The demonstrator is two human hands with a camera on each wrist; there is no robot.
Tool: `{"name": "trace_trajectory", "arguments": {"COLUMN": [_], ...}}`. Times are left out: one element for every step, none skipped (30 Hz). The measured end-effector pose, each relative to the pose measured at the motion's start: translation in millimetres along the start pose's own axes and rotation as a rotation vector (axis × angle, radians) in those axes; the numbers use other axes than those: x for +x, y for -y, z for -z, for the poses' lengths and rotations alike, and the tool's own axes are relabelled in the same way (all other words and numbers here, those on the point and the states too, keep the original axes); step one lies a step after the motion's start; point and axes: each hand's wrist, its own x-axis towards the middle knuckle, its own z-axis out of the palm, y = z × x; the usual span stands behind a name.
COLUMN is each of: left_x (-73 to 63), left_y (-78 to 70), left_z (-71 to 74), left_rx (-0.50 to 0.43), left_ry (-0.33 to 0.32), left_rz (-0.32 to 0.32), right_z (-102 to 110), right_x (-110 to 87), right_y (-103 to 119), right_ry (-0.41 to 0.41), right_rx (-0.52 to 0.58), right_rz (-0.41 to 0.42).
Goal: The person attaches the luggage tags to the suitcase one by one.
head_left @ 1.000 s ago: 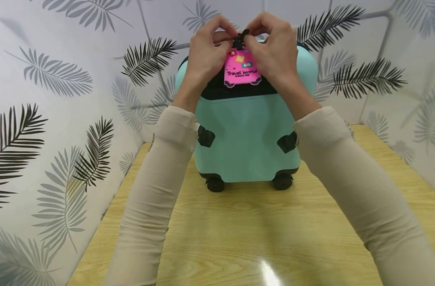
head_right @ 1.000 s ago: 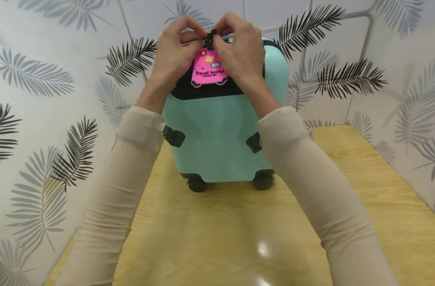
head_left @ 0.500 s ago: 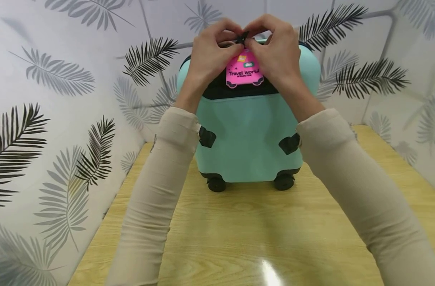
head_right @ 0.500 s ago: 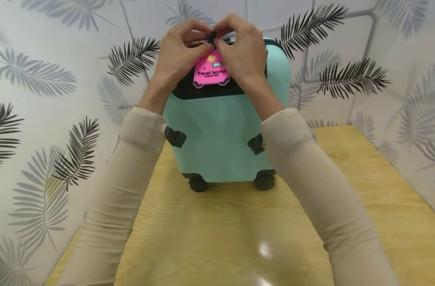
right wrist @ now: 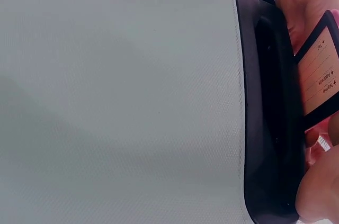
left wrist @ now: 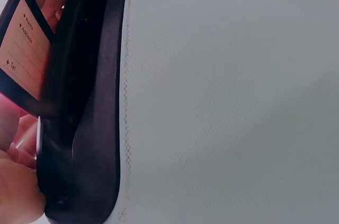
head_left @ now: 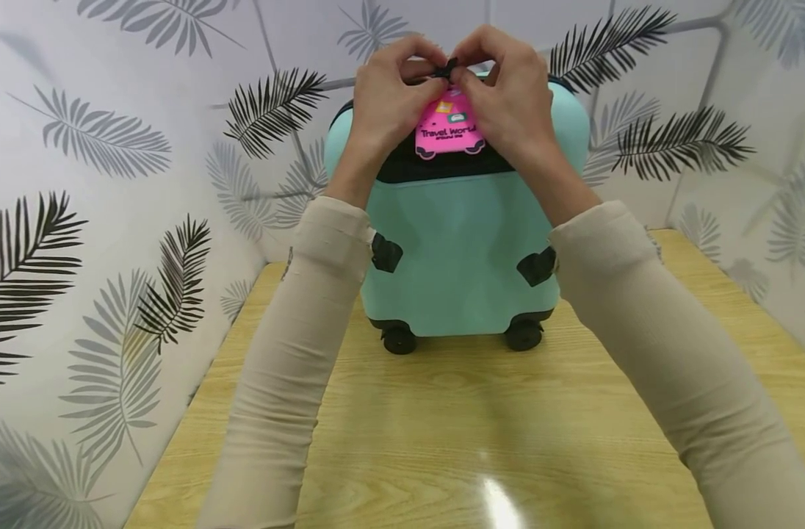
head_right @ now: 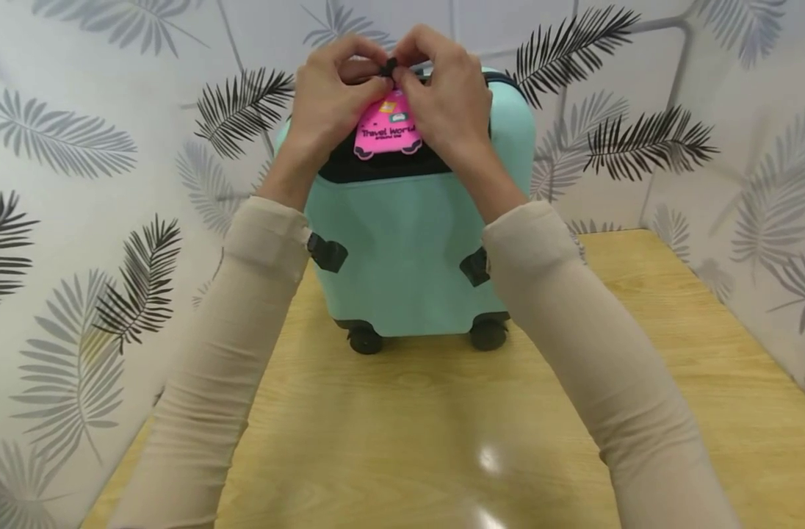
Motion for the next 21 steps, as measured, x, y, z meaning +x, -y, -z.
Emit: {"name": "trace_trajectory", "arguments": {"left_x": [-0.2,-0.4,-0.6,-0.6,-0.5,-0.3,-0.2,-0.1,0.0,0.2,0.4,0.5,0.5,0.7,0.8,1.1,1.2,1.3,1.4,1.6,1.7], "left_y": [-0.4,-0.8,-1.2,-1.5,-1.7,-2.0,-2.0,-2.0,-2.0,-2.1,-2.3,-2.6,-2.9,-3.1,-3.3,-3.7,-3.8,-3.9,-4.1,-4.2,-4.4], "left_z": [0.1,0.2,0.1,0.1,0.2,0.6,0.6,0.4,0.3,0.3,0.2,0.0,-0.3,-0.8,-1.3,-1.8,-2.3,-2.8,-3.3,-3.8,-4.2], "left_rx": [0.006,0.016,0.024,0.035,0.048,0.061,0.068,0.074,0.077,0.081,0.083,0.083,0.082,0.084,0.088,0.09,0.093,0.095,0.095,0.094,0.095], "left_ry": [0.0,0.0,-0.001,-0.002,-0.005,-0.008,-0.01,-0.011,-0.013,-0.013,-0.013,-0.012,-0.01,-0.009,-0.008,-0.007,-0.007,-0.009,-0.01,-0.011,-0.01], "left_rz": [0.007,0.014,0.017,0.02,0.021,0.025,0.028,0.031,0.033,0.037,0.038,0.042,0.043,0.044,0.042,0.042,0.039,0.039,0.036,0.034,0.031], "right_z": [0.0,0.2,0.4,0.7,1.0,1.1,1.4,1.7,1.8,2.0,2.2,2.5,3.0,3.5,4.0,4.8,5.4,6.0,6.6,7.0,7.5], "right_x": [-0.2,-0.4,-0.5,-0.6,-0.6,-0.5,-0.6,-0.6,-0.5,-0.4,-0.2,0.1,0.3,0.5,0.7,1.1,1.5,2.1,2.7,3.4,4.1], "right_y": [-0.1,-0.2,-0.3,-0.4,-0.5,-0.8,-1.3,-1.8,-2.1,-2.5,-2.8,-3.1,-3.1,-3.3,-3.5,-3.7,-3.8,-3.8,-3.9,-3.9,-4.0], "right_ry": [0.002,0.003,0.003,0.004,0.006,0.009,0.012,0.016,0.021,0.025,0.029,0.033,0.037,0.039,0.04,0.041,0.044,0.046,0.048,0.05,0.052], "right_rx": [0.002,0.006,0.011,0.017,0.025,0.036,0.045,0.055,0.063,0.072,0.078,0.085,0.089,0.094,0.1,0.109,0.121,0.133,0.145,0.154,0.163], "right_rz": [0.004,0.008,0.014,0.02,0.028,0.038,0.046,0.052,0.057,0.059,0.06,0.058,0.052,0.046,0.041,0.035,0.026,0.016,0.006,-0.004,-0.016]}}
